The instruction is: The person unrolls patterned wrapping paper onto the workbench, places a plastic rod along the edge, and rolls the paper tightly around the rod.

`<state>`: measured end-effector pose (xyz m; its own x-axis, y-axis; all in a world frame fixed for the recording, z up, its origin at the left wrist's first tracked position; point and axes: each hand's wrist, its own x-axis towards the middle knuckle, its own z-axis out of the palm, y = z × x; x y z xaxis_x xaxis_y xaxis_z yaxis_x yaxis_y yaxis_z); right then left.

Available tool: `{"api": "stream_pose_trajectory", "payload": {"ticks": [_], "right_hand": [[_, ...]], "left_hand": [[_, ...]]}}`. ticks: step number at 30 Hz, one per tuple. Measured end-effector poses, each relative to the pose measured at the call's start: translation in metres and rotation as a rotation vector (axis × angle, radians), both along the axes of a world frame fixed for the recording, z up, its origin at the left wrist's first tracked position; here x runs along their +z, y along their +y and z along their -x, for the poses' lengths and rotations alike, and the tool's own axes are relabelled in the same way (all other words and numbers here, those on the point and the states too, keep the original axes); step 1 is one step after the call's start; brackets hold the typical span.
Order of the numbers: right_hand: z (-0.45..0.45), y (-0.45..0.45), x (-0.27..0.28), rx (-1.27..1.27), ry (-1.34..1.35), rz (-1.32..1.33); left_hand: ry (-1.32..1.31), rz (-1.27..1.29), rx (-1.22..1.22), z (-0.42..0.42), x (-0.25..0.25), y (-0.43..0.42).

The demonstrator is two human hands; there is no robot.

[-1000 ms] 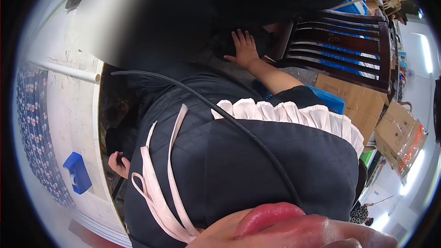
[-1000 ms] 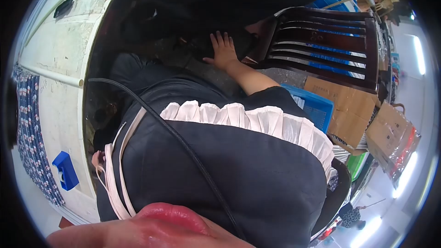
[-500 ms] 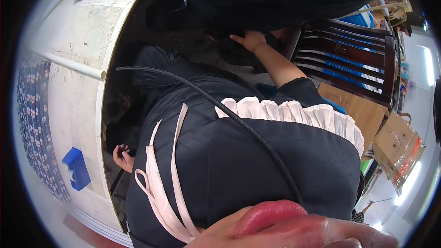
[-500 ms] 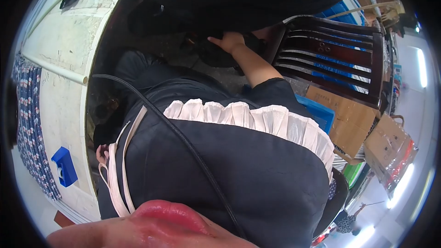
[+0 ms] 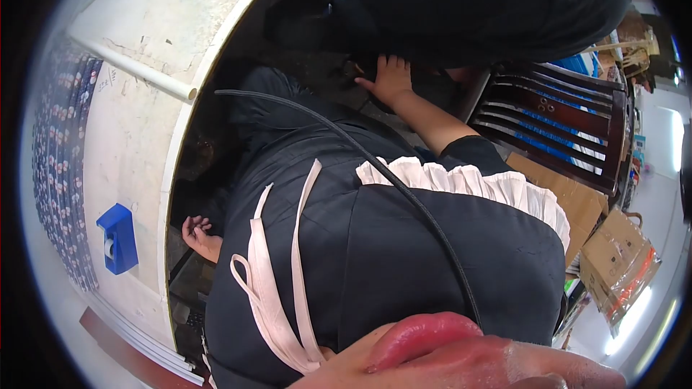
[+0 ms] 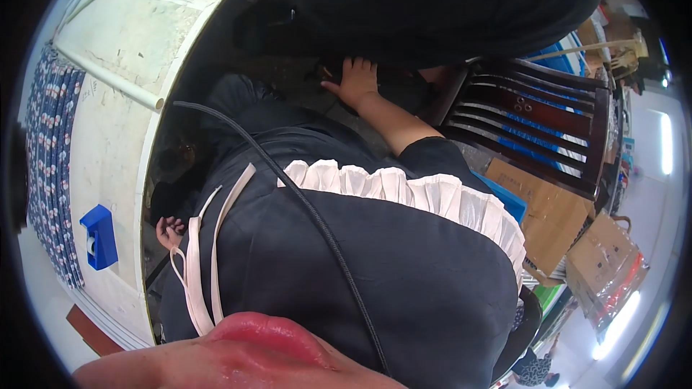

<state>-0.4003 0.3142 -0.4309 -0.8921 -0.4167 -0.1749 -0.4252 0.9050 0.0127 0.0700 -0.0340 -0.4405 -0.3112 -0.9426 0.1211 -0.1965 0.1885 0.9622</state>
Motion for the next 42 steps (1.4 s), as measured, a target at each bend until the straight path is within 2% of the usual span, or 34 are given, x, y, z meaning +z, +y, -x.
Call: {"api": "stream_pose_trajectory", "payload": {"ticks": [2, 4, 5, 7, 9, 11, 14, 24, 27, 29, 32, 35, 42], "right_hand": [[-0.002, -0.012, 0.009, -0.001, -0.029, -0.08], [0.001, -0.02, 0.012, 0.264, -0.18, -0.059], [0.002, -0.02, 0.003, 0.269, -0.168, -0.057], [0.005, -0.023, -0.017, 0.66, 0.08, -0.04], [0.011, -0.032, -0.023, 0.666, 0.059, -0.115], [0.018, -0.044, -0.023, 0.646, -0.162, -0.383], [0.025, -0.051, -0.035, 0.696, -0.19, -0.507], [0.032, -0.056, -0.079, 0.636, -0.059, -0.465], [0.035, -0.06, -0.086, 0.625, -0.112, -0.541], [0.033, -0.06, -0.092, 0.605, -0.011, -0.546], [0.031, -0.067, -0.084, 0.661, -0.019, -0.646], [0.039, -0.066, -0.113, 0.609, -0.033, -0.591], [0.035, -0.057, -0.095, 0.749, 0.005, -0.545]], "left_hand": [[0.005, -0.063, 0.042, 0.001, 0.0, 0.001], [0.001, -0.071, 0.058, 0.003, 0.001, 0.002], [-0.013, -0.086, 0.067, 0.003, 0.001, 0.003], [0.024, -0.101, 0.076, 0.001, -0.002, 0.001], [0.017, -0.119, 0.089, 0.0, -0.005, 0.001], [0.045, -0.095, 0.046, -0.005, -0.008, 0.0], [0.028, -0.064, 0.051, -0.004, -0.007, 0.004], [0.089, -0.143, 0.026, -0.002, -0.008, 0.009], [0.092, -0.154, 0.028, 0.0, -0.005, 0.01], [0.105, -0.15, 0.014, -0.002, -0.008, 0.009], [0.118, -0.144, -0.003, -0.002, -0.007, 0.01], [0.131, -0.144, 0.011, 0.002, -0.002, 0.012], [0.139, -0.182, 0.071, 0.003, -0.001, 0.012]]}}
